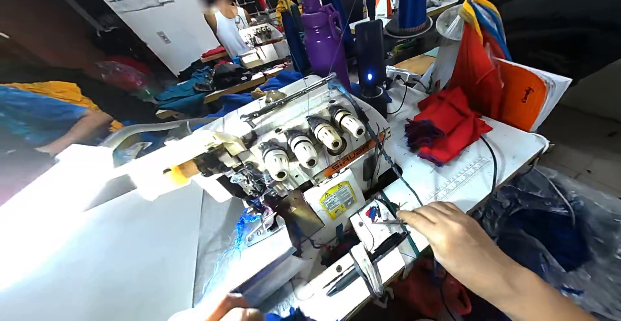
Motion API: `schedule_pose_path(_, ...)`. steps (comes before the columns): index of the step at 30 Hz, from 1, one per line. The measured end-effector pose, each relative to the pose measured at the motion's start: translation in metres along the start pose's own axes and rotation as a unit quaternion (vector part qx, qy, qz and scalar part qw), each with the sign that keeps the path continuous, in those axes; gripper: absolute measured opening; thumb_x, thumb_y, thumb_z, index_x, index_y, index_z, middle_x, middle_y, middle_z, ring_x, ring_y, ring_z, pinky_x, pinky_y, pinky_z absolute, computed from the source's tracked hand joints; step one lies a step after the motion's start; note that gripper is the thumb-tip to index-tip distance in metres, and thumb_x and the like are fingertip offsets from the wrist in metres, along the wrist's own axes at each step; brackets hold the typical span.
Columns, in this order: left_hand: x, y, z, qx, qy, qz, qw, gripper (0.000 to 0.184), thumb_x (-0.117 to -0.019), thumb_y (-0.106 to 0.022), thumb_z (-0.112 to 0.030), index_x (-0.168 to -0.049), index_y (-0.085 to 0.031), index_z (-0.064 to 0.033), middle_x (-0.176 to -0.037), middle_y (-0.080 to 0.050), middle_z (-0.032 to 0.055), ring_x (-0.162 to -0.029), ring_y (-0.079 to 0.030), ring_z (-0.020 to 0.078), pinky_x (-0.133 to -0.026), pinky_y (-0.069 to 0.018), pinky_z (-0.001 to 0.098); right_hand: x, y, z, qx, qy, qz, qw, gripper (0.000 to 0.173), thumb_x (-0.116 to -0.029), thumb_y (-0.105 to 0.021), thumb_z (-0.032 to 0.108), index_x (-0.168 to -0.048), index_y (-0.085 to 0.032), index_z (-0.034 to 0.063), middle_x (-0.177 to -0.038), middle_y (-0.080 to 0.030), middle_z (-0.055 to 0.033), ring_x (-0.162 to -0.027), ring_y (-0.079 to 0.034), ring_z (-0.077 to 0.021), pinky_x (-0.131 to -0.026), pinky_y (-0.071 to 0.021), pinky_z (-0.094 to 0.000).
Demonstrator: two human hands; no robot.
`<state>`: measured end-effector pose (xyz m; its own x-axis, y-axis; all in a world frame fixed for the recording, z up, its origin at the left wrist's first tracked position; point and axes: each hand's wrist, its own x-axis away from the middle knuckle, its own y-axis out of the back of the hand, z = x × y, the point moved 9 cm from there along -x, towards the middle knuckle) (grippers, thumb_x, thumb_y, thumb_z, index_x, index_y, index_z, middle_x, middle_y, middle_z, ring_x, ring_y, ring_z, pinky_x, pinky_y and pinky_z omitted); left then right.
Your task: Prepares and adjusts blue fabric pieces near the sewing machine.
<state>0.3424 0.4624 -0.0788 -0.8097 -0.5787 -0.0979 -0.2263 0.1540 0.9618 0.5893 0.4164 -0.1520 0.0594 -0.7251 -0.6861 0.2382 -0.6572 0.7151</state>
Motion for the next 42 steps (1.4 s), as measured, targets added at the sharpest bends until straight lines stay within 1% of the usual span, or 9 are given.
schedule_pose_path(3,-0.009,0.015,0.003,-0.006,-0.002,-0.032,0.999,0.019,-0.1013,-0.056,-0.004,-0.095,-0.07,0.0077,-0.091,-0.067,0.0298,-0.083,-0.066,0.0422,-0.074,-0.0545,0.0488,-0.009,0.015,0.0,-0.071,-0.045,-0.008,0.996,0.028,-0.0931,-0.051,0.009,-0.105,-0.077,0.0116,-0.078,-0.067,-0.0036,-0.068,-0.067,-0.0165,-0.062,-0.0561,-0.0281)
schedule_pose_path(7,-0.019,0.021,-0.003,-0.034,-0.024,-0.048,0.998,0.02,-0.1032,-0.053,-0.008,-0.096,-0.07,0.0004,-0.09,-0.068,0.0215,-0.08,-0.067,0.034,-0.067,-0.0537,0.0435,-0.016,0.019,0.028,-0.223,-0.023,0.023,0.974,0.032,-0.0989,-0.044,0.016,-0.108,-0.073,0.006,-0.086,-0.072,-0.0073,-0.072,-0.067,-0.0135,-0.064,-0.0539,-0.0249)
schedule_pose_path(9,-0.02,0.021,-0.005,-0.058,-0.034,-0.086,0.994,0.019,-0.1013,-0.054,-0.009,-0.093,-0.071,-0.0059,-0.087,-0.067,0.0136,-0.076,-0.066,0.0263,-0.062,-0.052,0.0372,-0.018,0.016,0.047,-0.274,0.013,0.066,0.959,0.037,-0.1043,-0.048,0.034,-0.112,-0.071,0.0059,-0.084,-0.07,-0.0089,-0.07,-0.064,-0.0155,-0.061,-0.052,-0.0259)
schedule_pose_path(11,-0.019,0.021,-0.005,-0.085,-0.056,-0.123,0.987,0.019,-0.0997,-0.054,-0.012,-0.089,-0.07,-0.0123,-0.083,-0.066,0.0066,-0.073,-0.064,0.0192,-0.06,-0.0495,0.0306,-0.02,0.012,0.06,-0.314,0.031,0.123,0.941,0.052,-0.1008,-0.053,0.051,-0.118,-0.071,0.0052,-0.083,-0.067,-0.0114,-0.065,-0.059,-0.0189,-0.056,-0.0475,-0.0287)
schedule_pose_path(16,-0.014,0.023,-0.004,-0.095,-0.079,-0.162,0.979,0.022,-0.1009,-0.053,-0.018,-0.087,-0.069,-0.017,-0.081,-0.064,0.0017,-0.073,-0.061,0.0131,-0.061,-0.0461,0.0248,-0.027,0.004,0.075,-0.33,0.076,0.145,0.93,0.048,-0.1014,-0.053,0.049,-0.117,-0.073,0.0078,-0.08,-0.062,-0.0096,-0.065,-0.058,-0.0178,-0.053,-0.0458,-0.0268)
schedule_pose_path(22,-0.014,0.02,-0.009,-0.065,-0.105,-0.163,0.979,0.02,-0.1015,-0.055,-0.019,-0.087,-0.068,-0.0163,-0.083,-0.064,0.0032,-0.077,-0.06,0.0134,-0.066,-0.0451,0.0232,-0.033,-0.002,0.088,-0.36,0.079,0.169,0.914,0.041,-0.0999,-0.061,0.039,-0.113,-0.075,0.0036,-0.084,-0.07,-0.0128,-0.073,-0.066,-0.0218,-0.062,-0.0533,-0.0316)
schedule_pose_path(30,-0.016,0.019,-0.013,-0.051,-0.113,-0.156,0.98,0.02,-0.1017,-0.055,-0.018,-0.088,-0.069,-0.0153,-0.085,-0.065,0.005,-0.08,-0.06,0.0165,-0.07,-0.0454,0.0265,-0.035,-0.014,0.099,-0.393,0.089,0.178,0.898,0.033,-0.0989,-0.064,0.032,-0.113,-0.075,0.0034,-0.085,-0.071,-0.0129,-0.072,-0.068,-0.0227,-0.063,-0.055,-0.0355)
schedule_pose_path(34,-0.017,0.013,-0.013,-0.049,-0.113,-0.147,0.981,0.017,-0.101,-0.055,-0.017,-0.09,-0.068,-0.0149,-0.086,-0.065,0.0057,-0.081,-0.061,0.0183,-0.071,-0.0455,0.0287,-0.036,-0.014,0.106,-0.42,0.111,0.163,0.886,0.029,-0.1025,-0.059,0.03,-0.104,-0.075,0.005,-0.075,-0.066,-0.0096,-0.067,-0.064,-0.0188,-0.058,-0.05,-0.0302)
schedule_pose_path(42,-0.019,0.01,-0.001,-0.037,-0.116,-0.171,0.978,0.019,-0.1012,-0.053,-0.024,-0.087,-0.066,-0.0188,-0.083,-0.062,-0.0004,-0.079,-0.06,0.0105,-0.067,-0.0467,0.0211,-0.035,0.002,0.104,-0.428,0.131,0.149,0.882,0.03,-0.1036,-0.058,0.027,-0.099,-0.075,0.0025,-0.075,-0.067,-0.0112,-0.069,-0.064,-0.0196,-0.062,-0.0494,-0.0281)
